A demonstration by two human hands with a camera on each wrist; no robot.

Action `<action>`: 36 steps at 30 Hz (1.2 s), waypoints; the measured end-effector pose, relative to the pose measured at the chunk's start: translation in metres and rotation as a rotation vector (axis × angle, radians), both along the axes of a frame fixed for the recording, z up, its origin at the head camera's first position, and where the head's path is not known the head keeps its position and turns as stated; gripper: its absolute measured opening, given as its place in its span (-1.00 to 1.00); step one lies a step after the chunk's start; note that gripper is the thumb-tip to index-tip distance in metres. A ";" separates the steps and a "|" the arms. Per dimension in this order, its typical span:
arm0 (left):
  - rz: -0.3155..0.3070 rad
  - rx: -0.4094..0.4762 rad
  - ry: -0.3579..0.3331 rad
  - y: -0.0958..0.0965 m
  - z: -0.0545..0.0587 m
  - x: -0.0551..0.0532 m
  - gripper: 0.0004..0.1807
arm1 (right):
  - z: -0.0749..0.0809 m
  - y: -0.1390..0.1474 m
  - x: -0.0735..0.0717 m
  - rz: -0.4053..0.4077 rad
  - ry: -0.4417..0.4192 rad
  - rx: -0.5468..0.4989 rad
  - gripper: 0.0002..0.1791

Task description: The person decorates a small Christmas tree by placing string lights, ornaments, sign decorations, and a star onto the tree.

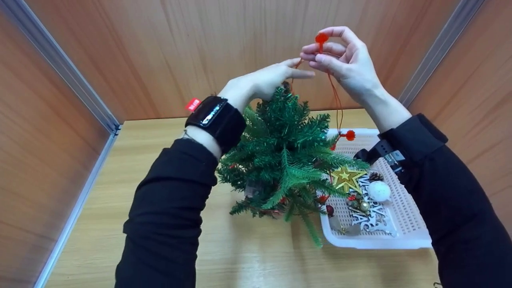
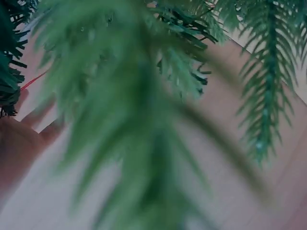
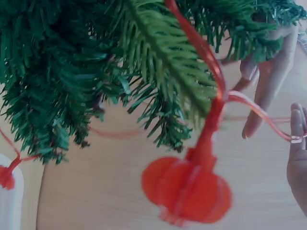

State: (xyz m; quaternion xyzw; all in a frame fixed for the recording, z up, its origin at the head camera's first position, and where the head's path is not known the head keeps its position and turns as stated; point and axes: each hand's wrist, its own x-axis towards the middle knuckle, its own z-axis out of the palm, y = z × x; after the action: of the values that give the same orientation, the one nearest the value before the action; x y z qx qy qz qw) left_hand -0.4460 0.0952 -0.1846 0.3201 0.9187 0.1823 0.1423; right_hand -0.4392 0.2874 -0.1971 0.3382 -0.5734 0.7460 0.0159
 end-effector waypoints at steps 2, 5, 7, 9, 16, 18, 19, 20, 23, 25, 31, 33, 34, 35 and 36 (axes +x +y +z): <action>0.038 -0.016 0.041 -0.003 -0.001 -0.003 -0.06 | -0.001 0.000 0.001 0.004 0.032 0.000 -0.66; 0.147 -0.054 0.142 -0.017 0.001 -0.007 -0.27 | -0.004 0.003 0.001 -0.017 0.036 0.002 -0.66; 0.242 -0.089 0.209 -0.030 0.003 -0.009 -0.40 | -0.008 0.005 -0.001 -0.064 0.024 0.031 -0.65; 0.317 -0.106 0.267 -0.043 0.004 -0.010 -0.45 | -0.012 0.008 -0.003 -0.099 -0.037 0.046 -0.62; 0.415 0.088 0.430 -0.061 -0.003 -0.010 -0.52 | -0.037 0.011 -0.014 -0.292 -0.109 0.450 -0.56; 0.456 0.195 0.454 -0.064 -0.006 -0.010 -0.54 | -0.044 0.011 -0.016 -0.344 -0.123 0.602 -0.57; 0.476 0.226 0.472 -0.067 -0.008 -0.010 -0.54 | -0.048 0.011 -0.016 -0.363 -0.130 0.674 -0.58; 0.491 0.257 0.485 -0.070 -0.009 -0.010 -0.54 | -0.052 0.012 -0.017 -0.377 -0.140 0.741 -0.60; 0.505 0.319 0.489 -0.083 -0.015 -0.011 -0.60 | -0.062 0.016 -0.017 -0.397 -0.136 0.902 -0.69; 0.498 0.328 0.473 -0.093 -0.020 -0.011 -0.69 | -0.068 0.019 -0.017 -0.406 -0.117 0.976 -0.75; 0.544 0.371 0.356 -0.110 -0.033 -0.008 -0.78 | -0.076 0.018 -0.016 -0.386 -0.125 0.976 -0.77; 0.558 0.435 0.410 -0.112 -0.036 -0.007 -0.79 | -0.077 0.016 -0.015 -0.371 -0.129 0.956 -0.77; 0.560 0.478 0.450 -0.112 -0.037 -0.007 -0.79 | -0.077 0.015 -0.014 -0.363 -0.130 0.948 -0.78; 0.561 0.518 0.495 -0.112 -0.038 -0.007 -0.77 | -0.076 0.015 -0.014 -0.351 -0.132 0.937 -0.79; 0.563 0.558 0.545 -0.112 -0.040 -0.007 -0.76 | -0.076 0.015 -0.013 -0.338 -0.132 0.927 -0.79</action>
State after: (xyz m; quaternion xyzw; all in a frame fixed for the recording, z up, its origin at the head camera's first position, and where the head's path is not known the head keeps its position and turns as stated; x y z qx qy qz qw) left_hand -0.4530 -0.0168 -0.2242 0.1209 0.8895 0.3627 -0.2501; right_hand -0.4524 0.3019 -0.2735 0.1641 -0.8914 0.4194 -0.0515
